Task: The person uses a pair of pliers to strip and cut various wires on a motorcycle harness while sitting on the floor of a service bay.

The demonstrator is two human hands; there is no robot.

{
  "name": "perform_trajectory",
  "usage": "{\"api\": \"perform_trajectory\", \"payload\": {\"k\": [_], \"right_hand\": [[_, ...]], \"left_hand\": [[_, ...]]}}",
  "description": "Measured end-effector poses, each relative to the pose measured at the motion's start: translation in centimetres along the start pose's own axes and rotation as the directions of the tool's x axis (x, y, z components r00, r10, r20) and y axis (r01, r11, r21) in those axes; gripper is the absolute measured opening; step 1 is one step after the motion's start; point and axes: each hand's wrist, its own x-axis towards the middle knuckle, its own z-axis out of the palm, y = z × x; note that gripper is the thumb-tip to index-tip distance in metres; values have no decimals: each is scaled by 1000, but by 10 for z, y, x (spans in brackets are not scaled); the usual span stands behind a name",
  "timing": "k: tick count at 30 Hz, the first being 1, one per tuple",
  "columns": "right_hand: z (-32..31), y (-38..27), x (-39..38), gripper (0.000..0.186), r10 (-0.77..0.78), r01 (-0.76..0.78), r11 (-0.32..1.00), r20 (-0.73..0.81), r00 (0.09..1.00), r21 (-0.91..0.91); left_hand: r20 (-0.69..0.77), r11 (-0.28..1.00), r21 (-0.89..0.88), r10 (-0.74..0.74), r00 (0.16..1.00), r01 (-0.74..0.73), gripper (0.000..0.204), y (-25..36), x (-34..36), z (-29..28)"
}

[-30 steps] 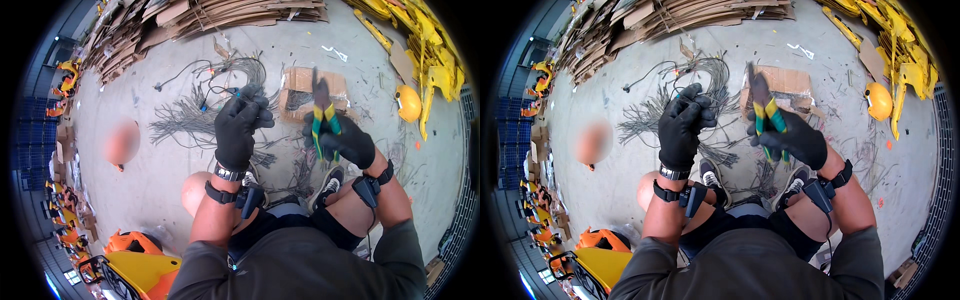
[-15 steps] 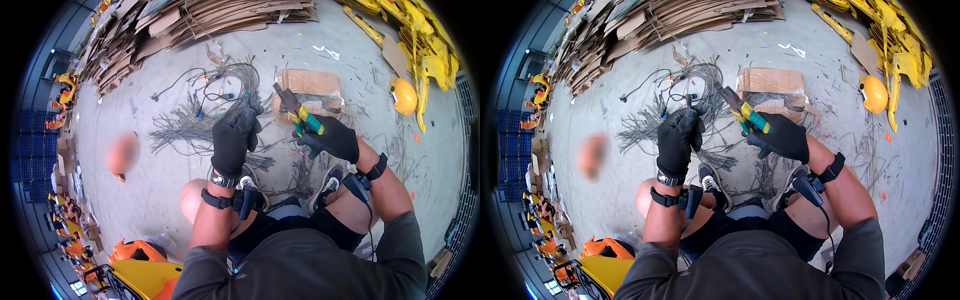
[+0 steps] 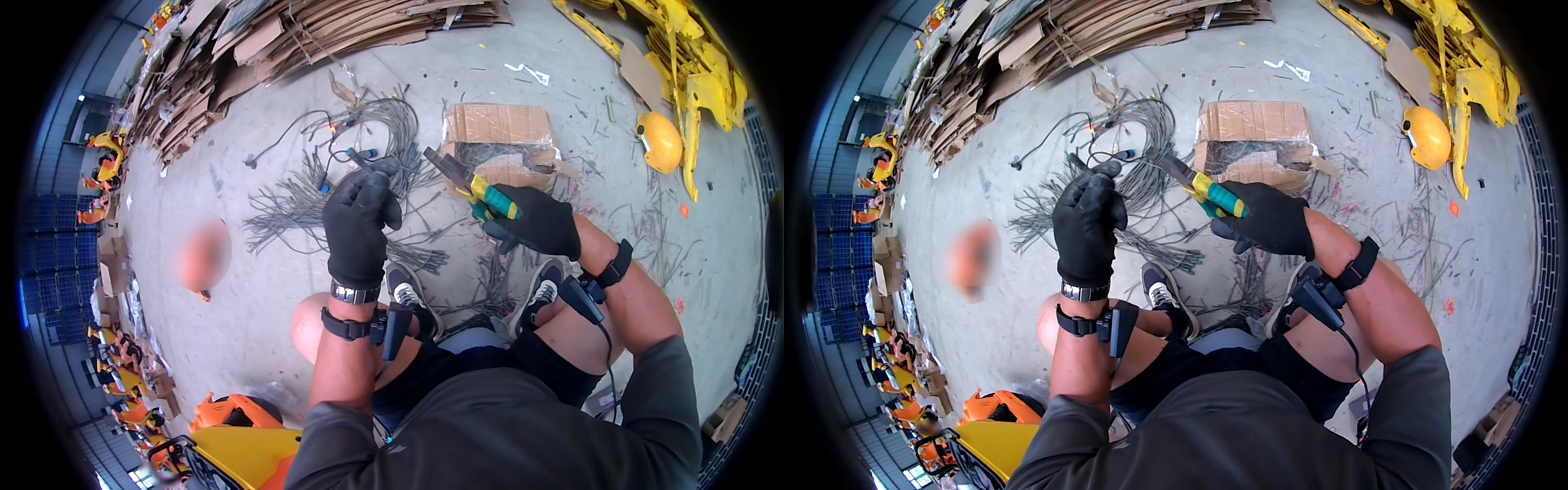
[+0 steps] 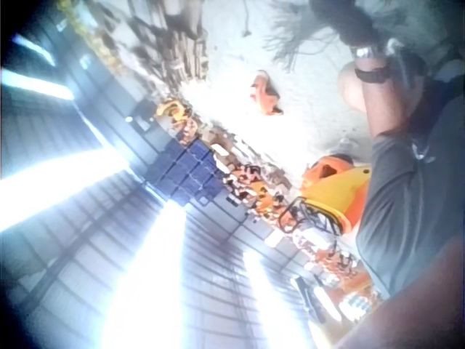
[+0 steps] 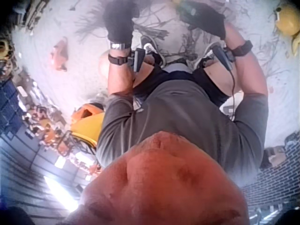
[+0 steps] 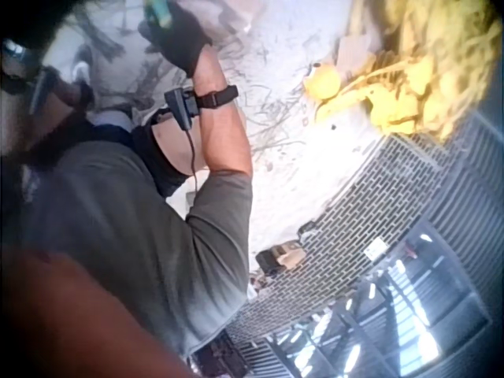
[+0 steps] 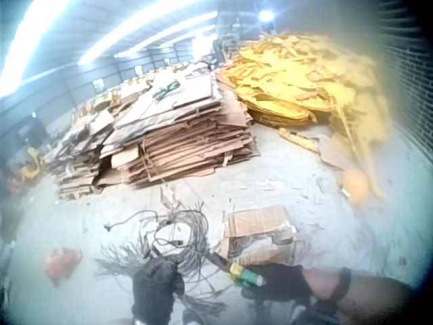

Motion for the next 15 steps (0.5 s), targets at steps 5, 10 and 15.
{"api": "perform_trajectory", "payload": {"k": [5,10,15], "right_hand": [[3,2,1,31,25,-26,996,15,1000,89],[11,18,6,33,-51,52,998,48,998,-41],[13,12,6,35,-70,75,990,51,996,-117]], "left_hand": [[-172,981,-128,126,977,-149,22,-2,2,3],[-223,955,-180,194,955,-236,21,-6,2,5],[-216,965,-111,210,953,-238,19,-4,-2,12]]}}
